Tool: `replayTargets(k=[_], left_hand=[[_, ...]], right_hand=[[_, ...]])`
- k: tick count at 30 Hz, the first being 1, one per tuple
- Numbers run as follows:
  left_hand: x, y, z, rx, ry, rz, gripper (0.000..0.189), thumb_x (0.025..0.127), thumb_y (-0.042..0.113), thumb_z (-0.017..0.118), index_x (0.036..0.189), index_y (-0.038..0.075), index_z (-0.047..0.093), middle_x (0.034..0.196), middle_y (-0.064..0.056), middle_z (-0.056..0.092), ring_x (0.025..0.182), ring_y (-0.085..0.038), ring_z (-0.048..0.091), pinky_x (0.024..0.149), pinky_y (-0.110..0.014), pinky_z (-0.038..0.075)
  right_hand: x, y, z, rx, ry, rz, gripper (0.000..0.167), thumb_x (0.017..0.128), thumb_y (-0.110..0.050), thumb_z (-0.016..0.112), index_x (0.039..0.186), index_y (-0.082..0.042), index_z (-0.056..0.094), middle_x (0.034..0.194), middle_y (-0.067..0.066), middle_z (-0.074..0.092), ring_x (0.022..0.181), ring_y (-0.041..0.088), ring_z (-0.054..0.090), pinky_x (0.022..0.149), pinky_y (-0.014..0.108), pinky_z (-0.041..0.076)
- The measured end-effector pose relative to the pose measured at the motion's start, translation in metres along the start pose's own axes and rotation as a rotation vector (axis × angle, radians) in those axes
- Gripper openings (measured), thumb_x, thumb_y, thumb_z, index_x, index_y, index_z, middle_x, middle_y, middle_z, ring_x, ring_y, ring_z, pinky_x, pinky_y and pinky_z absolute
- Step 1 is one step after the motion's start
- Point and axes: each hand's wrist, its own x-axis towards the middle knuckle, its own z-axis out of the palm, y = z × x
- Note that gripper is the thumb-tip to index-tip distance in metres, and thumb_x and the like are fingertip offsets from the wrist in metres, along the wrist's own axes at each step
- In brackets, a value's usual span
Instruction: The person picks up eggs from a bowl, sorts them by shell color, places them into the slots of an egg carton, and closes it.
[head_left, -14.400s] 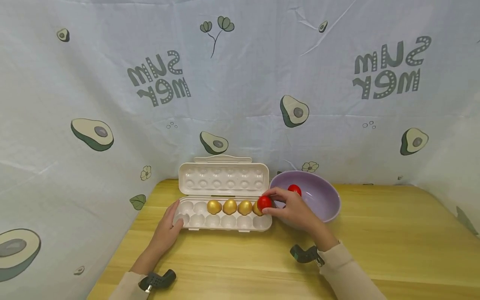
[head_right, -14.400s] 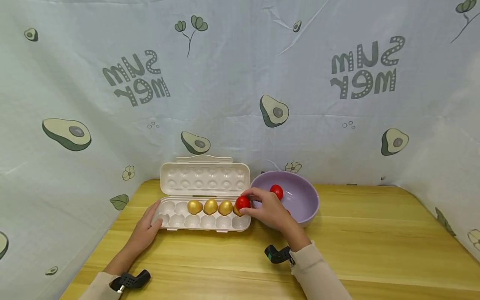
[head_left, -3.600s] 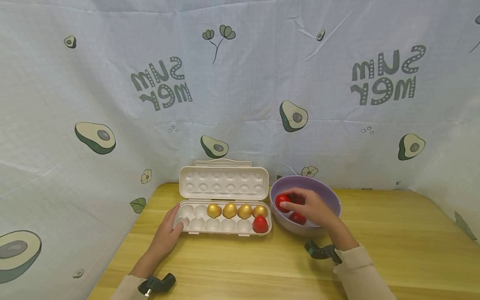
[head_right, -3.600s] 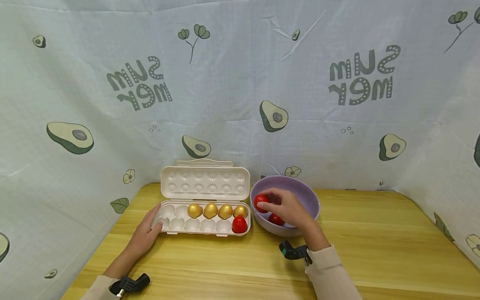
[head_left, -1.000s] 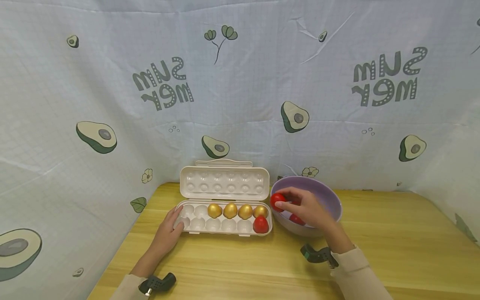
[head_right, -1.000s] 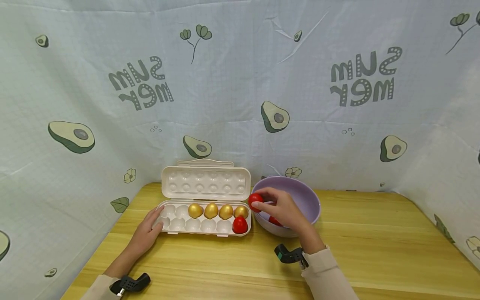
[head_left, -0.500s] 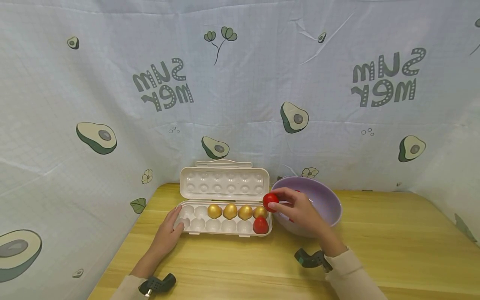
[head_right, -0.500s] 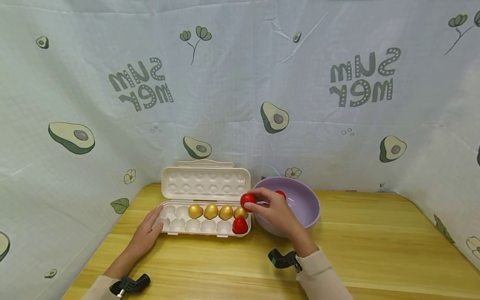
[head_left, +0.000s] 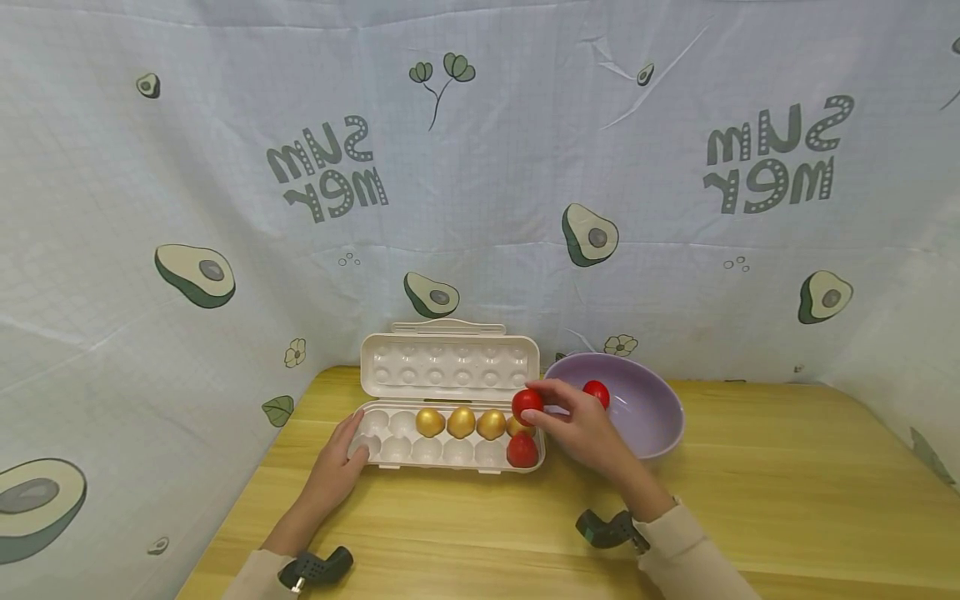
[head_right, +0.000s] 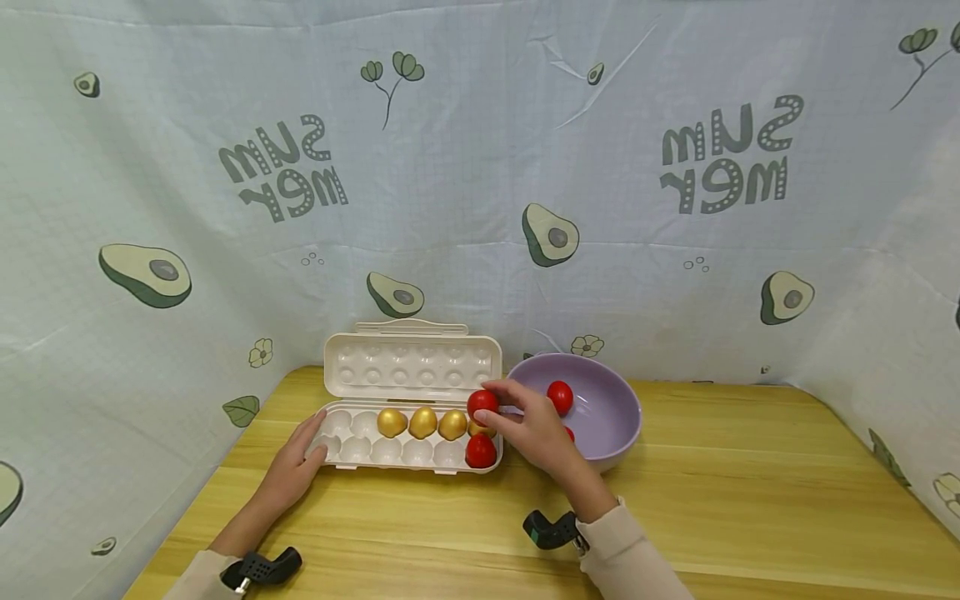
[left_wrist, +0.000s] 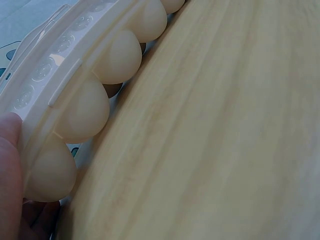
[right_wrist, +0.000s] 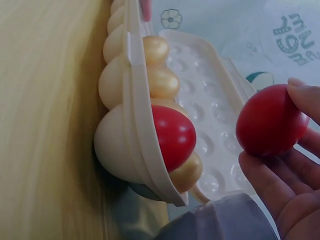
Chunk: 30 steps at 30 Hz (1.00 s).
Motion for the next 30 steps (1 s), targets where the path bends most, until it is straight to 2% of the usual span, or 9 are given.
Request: replayTargets(k=[9, 14, 19, 26, 30], left_hand=[[0.000, 0.000, 0.000, 0.003, -0.003, -0.013, 0.060, 0.092, 0.009, 0.048, 0.149, -0.003, 0.030, 0.150, -0.026, 0.030, 0.138, -0.044, 0.029, 0.111, -0.057, 0.025], [0.000, 0.001, 0.000, 0.001, -0.003, -0.008, 0.060, 0.092, 0.009, 0.048, 0.148, -0.003, 0.030, 0.150, -0.026, 0.031, 0.137, -0.045, 0.029, 0.111, -0.057, 0.025], [-0.001, 0.001, -0.001, -0.003, -0.006, -0.007, 0.060, 0.093, 0.009, 0.048, 0.148, -0.003, 0.030, 0.150, -0.027, 0.030, 0.137, -0.045, 0.029, 0.111, -0.057, 0.025], [0.000, 0.003, 0.000, 0.011, -0.001, 0.010, 0.058, 0.093, 0.009, 0.047, 0.147, -0.004, 0.031, 0.149, -0.028, 0.031, 0.136, -0.047, 0.030, 0.110, -0.059, 0.026], [0.000, 0.003, 0.000, 0.009, 0.001, 0.008, 0.059, 0.093, 0.009, 0.047, 0.148, -0.004, 0.031, 0.149, -0.027, 0.031, 0.137, -0.046, 0.030, 0.111, -0.058, 0.025]], right_hand=[[-0.001, -0.005, 0.010, -0.012, 0.012, 0.003, 0.043, 0.081, -0.008, 0.076, 0.121, -0.002, 0.062, 0.113, 0.012, 0.066, 0.102, 0.027, 0.066, 0.085, 0.036, 0.055], [-0.003, -0.004, 0.013, -0.065, 0.002, 0.009, 0.040, 0.082, -0.016, 0.077, 0.119, -0.008, 0.064, 0.109, 0.006, 0.068, 0.096, 0.022, 0.068, 0.084, 0.041, 0.056], [-0.004, -0.002, 0.015, -0.111, -0.015, -0.019, 0.038, 0.082, -0.025, 0.077, 0.117, -0.012, 0.067, 0.103, -0.001, 0.070, 0.095, 0.019, 0.065, 0.087, 0.049, 0.053], [-0.005, -0.003, 0.017, -0.194, -0.002, -0.034, 0.040, 0.081, -0.029, 0.077, 0.117, -0.012, 0.068, 0.101, -0.008, 0.069, 0.091, 0.013, 0.060, 0.082, 0.046, 0.054], [-0.004, -0.004, 0.019, -0.223, 0.015, -0.033, 0.042, 0.080, -0.027, 0.079, 0.116, -0.009, 0.068, 0.100, -0.006, 0.069, 0.087, 0.019, 0.060, 0.076, 0.043, 0.055]])
